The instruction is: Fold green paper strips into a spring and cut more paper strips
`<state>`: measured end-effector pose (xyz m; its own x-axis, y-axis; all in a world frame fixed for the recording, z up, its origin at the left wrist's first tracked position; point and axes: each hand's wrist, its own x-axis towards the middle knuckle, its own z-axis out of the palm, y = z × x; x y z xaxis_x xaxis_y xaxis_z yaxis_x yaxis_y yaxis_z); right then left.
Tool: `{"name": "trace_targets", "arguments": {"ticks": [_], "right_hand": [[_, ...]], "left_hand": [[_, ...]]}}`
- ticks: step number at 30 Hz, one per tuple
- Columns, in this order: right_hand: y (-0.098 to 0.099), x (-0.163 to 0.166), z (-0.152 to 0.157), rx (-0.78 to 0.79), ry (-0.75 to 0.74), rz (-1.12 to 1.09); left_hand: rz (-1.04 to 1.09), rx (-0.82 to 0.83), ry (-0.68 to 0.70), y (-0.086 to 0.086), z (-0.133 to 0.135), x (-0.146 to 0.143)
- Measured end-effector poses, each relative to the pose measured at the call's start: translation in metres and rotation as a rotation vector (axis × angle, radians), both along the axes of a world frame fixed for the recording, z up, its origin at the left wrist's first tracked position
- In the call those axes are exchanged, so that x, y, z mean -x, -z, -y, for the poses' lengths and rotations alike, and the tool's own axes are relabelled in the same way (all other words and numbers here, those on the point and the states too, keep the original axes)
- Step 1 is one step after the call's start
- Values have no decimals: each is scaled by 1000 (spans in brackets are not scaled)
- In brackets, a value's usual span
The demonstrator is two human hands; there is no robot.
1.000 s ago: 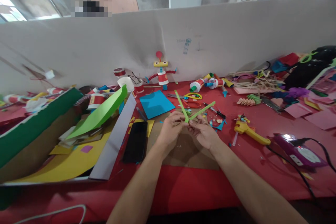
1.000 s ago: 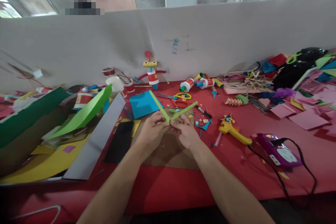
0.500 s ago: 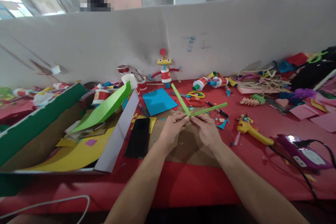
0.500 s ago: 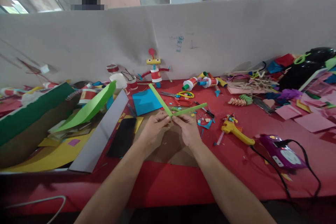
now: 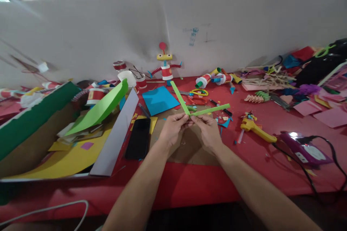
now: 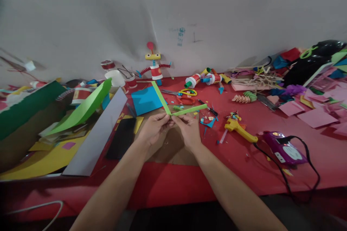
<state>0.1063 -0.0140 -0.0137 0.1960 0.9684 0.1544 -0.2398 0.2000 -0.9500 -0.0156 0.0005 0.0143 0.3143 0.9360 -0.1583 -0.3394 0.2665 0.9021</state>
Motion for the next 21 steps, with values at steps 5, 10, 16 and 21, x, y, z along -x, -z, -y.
{"name": "trace_targets", "arguments": {"ticks": [5, 10, 16, 21], "right_hand": [[4, -1, -2, 38, -29, -57], [2, -1, -3, 84, -47, -126], [-4, 0, -3, 100, -31, -187], [-4, -4, -4, 111, -30, -141]], "left_hand": [[-24, -6, -39, -8, 5, -2], [-35, -23, -73, -8, 7, -7], [-35, -110, -114, 1, 6, -15], [-106, -151, -90, 3, 3, -13]]}}
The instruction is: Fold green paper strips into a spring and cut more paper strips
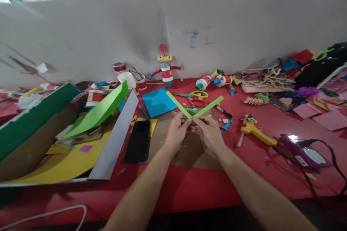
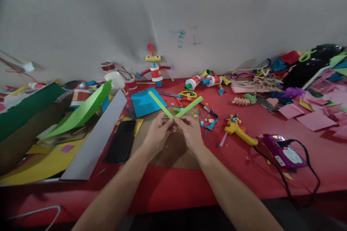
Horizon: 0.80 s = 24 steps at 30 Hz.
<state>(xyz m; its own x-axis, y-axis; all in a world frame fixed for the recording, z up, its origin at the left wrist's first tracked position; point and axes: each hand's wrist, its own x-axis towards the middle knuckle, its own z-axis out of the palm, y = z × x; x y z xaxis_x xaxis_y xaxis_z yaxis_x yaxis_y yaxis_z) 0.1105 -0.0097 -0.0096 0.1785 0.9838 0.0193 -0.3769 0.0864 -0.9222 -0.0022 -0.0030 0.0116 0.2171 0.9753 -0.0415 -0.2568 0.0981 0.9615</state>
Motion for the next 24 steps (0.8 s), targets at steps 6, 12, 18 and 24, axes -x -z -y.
{"name": "trace_targets", "arguments": {"ticks": [6, 12, 18, 24], "right_hand": [[-1, -10, -4, 35, -6, 37], [-4, -14, -5, 117, -84, 4], [-11, -13, -1, 41, -84, 54], [-9, -13, -1, 27, -69, 108]], "left_hand": [[-25, 96, -25, -7, 0, 5], [5, 135, -21, -6, 1, 4], [63, 155, -5, -6, 0, 4], [111, 217, 9, -7, 0, 4]]}}
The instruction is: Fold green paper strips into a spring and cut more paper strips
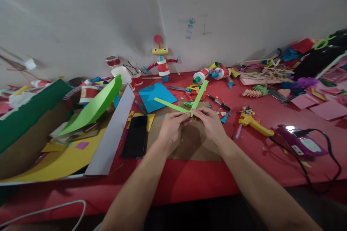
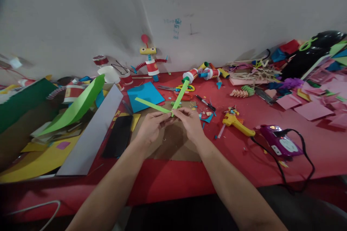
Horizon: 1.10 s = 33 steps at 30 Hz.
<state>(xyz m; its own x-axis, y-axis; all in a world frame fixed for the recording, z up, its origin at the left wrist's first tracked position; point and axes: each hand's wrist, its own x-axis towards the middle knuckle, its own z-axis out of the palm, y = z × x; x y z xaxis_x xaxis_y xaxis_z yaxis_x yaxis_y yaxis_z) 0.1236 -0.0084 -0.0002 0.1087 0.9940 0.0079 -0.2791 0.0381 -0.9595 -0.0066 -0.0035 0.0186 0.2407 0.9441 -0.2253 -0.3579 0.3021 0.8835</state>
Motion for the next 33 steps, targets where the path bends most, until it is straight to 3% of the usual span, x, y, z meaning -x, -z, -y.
{"name": "trace_targets", "arguments": {"ticks": [5, 8, 13, 19, 23, 27, 33], "right_hand": [[-1, -3, 0, 14, -26, -59], [-7, -3, 5, -107, -53, 79], [-11, 1, 12, -364, 81, 499], [-6, 1, 14, -478, 174, 662], [-3, 3, 14, -446, 198, 662], [4, 6, 11, -360, 184, 511], [7, 12, 8, -181, 94, 232]], "left_hand": [[151, 249, -57, -1, -6, 2], [231, 384, -35, 0, -10, 5], [255, 418, -56, 3, -10, 6], [213, 423, -40, 0, -3, 2], [205, 365, -57, 2, -1, 0], [152, 211, -51, 7, -1, -2], [11, -21, -247, 2, 8, -10]]}}
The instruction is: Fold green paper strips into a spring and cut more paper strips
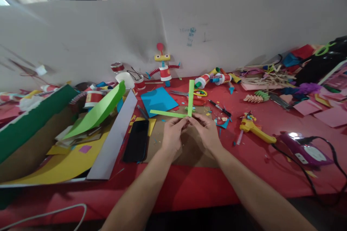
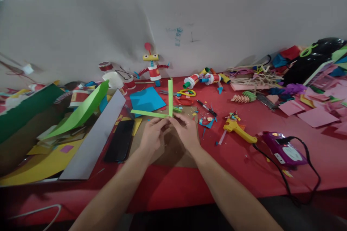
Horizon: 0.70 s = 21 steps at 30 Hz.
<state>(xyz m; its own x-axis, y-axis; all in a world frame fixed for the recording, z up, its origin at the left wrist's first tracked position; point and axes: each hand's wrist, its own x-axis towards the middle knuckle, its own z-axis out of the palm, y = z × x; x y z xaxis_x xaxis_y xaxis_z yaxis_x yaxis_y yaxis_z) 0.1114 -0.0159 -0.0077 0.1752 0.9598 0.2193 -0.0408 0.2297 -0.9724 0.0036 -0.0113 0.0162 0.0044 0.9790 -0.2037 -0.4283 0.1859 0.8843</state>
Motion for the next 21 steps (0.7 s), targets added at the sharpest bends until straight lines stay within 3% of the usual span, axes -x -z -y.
{"name": "trace_targets", "arguments": {"ticks": [5, 21], "right_hand": [[0, 3, -1, 67, -14, -222], [-2, -3, -3, 135, 21, -236]], "left_hand": [[-50, -67, -38, 0, 5, -5], [-21, -38, 67, -8, 7, -5]]}}
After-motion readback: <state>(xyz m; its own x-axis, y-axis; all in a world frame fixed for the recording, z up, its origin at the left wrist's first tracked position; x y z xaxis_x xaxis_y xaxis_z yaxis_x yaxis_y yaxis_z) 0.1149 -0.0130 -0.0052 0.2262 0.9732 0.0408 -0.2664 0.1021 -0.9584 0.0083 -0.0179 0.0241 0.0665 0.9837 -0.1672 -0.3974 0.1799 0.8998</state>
